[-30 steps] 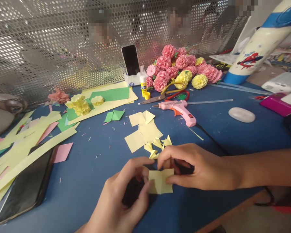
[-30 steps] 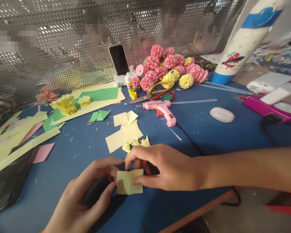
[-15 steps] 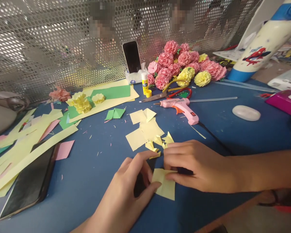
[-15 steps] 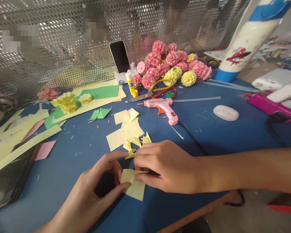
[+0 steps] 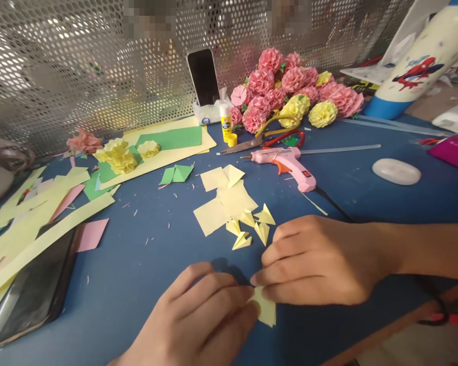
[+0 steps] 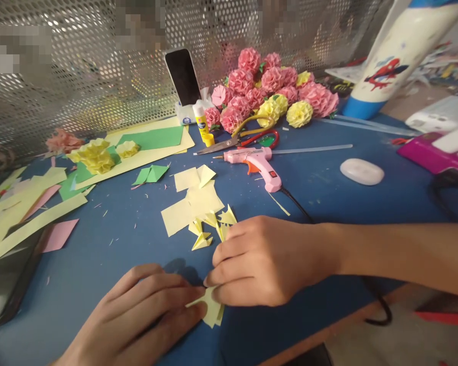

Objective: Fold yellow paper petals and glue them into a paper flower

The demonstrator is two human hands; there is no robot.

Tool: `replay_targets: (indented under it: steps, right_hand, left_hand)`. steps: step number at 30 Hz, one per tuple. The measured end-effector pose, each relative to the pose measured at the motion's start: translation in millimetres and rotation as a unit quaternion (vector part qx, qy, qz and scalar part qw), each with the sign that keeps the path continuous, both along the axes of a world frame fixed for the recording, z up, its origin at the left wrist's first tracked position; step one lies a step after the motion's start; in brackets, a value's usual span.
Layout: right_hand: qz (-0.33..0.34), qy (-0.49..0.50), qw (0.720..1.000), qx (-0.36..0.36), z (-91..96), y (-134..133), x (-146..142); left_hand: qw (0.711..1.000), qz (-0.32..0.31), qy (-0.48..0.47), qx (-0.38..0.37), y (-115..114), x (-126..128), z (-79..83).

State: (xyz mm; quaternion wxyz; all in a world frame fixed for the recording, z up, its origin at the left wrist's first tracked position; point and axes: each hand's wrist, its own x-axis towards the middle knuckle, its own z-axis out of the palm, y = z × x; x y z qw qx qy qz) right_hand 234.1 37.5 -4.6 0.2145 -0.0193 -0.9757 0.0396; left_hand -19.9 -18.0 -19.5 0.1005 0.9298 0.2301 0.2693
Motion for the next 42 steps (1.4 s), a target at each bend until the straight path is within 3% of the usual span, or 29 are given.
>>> replay_targets:
  steps: [7,22,26,33,37,42]
  right_hand:
    - [0.018,-0.060,0.998,0.008,1.9,-1.7,2.1]
    - [0.008,-0.029,0.999,-0.038,-3.4,0.9,2.8]
    - [-0.045,-0.017,0.999,-0.017,-5.0,-5.3,-1.1]
    - [-0.145,-0.017,0.984,-0.098,-11.9,-9.4,-4.1]
    - [-0.123,-0.025,0.989,-0.085,-10.9,-5.2,-1.4]
    - [-0.044,-0.003,0.999,-0.019,-4.0,-0.8,1.5]
  left_hand:
    - [0.999,0.016,0.043,0.023,-9.9,-0.7,-1.4]
    - [0.998,0.033,0.053,0.002,-14.5,1.9,-3.2]
    - [0.999,0.020,0.050,0.000,-8.6,2.5,1.9]
    - [0.990,0.069,0.036,-0.121,6.5,-2.0,3.3]
    - [0.991,0.073,0.042,-0.106,7.2,-3.0,2.0]
    - [0.999,0.000,0.026,-0.038,8.6,-3.3,3.3]
